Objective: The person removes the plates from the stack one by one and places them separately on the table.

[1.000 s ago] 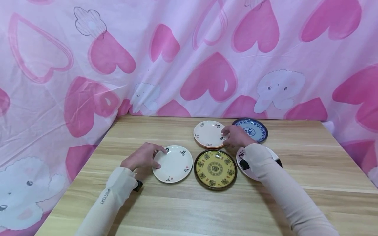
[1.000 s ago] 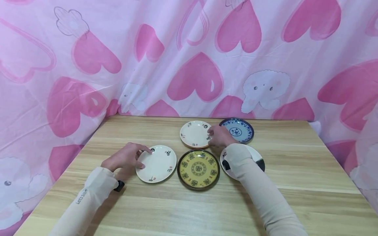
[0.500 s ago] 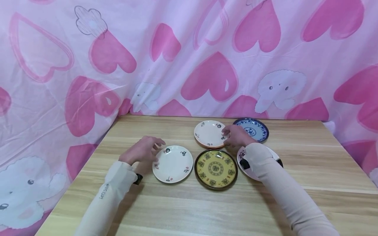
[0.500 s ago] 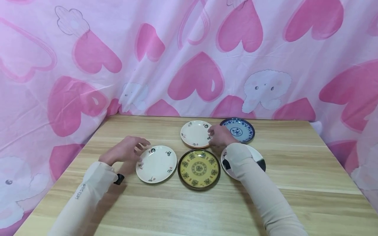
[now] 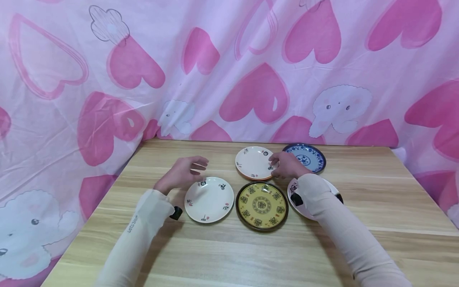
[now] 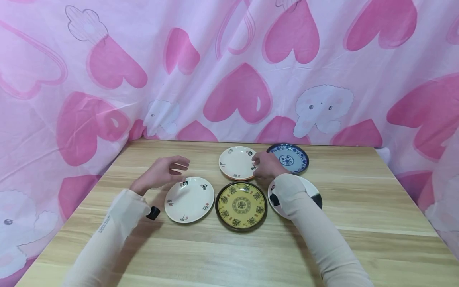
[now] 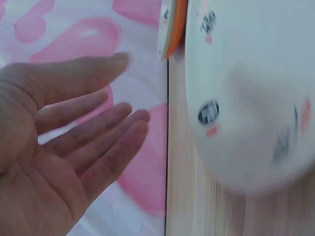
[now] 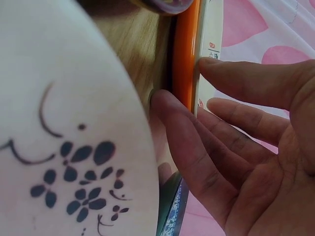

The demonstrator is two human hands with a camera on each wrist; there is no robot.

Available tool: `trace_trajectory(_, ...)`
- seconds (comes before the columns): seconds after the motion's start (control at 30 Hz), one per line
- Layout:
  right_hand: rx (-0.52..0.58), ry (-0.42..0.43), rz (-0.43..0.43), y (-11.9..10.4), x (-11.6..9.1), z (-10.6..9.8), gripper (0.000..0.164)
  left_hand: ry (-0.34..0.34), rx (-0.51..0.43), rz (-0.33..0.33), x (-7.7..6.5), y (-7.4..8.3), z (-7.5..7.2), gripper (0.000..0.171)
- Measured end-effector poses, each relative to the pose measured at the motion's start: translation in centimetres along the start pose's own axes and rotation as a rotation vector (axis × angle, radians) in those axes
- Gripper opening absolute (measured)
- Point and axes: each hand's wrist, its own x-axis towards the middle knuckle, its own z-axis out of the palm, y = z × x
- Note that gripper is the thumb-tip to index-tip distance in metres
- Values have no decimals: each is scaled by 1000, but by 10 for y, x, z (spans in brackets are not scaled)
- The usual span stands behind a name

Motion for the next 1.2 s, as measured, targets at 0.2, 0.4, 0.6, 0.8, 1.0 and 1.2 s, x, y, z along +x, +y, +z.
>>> trace_trajectory(0.2,-13,3,11,-2,2,0,64,70,-132,-69,16,6,8,46)
trace_trajectory(0.4,-33,28,34,-4,4,-1,78,81,-316,-115,32,16,16,49)
trace_trajectory(0.6,-14,58,26,-4,4,1,85,49,-568,-170,45,22,26,49)
trace_trajectory(0.8,2,57,43,-5,2,1,83,25,-679,-180,55,21,36,50)
trace_trajectory(1.0,-22,61,34,-4,1,1,80,-6,-580,-220,68,24,48,52)
trace_trajectory(1.2,-22,60,39,-3,2,1,79,-28,-456,-247,76,32,59,55)
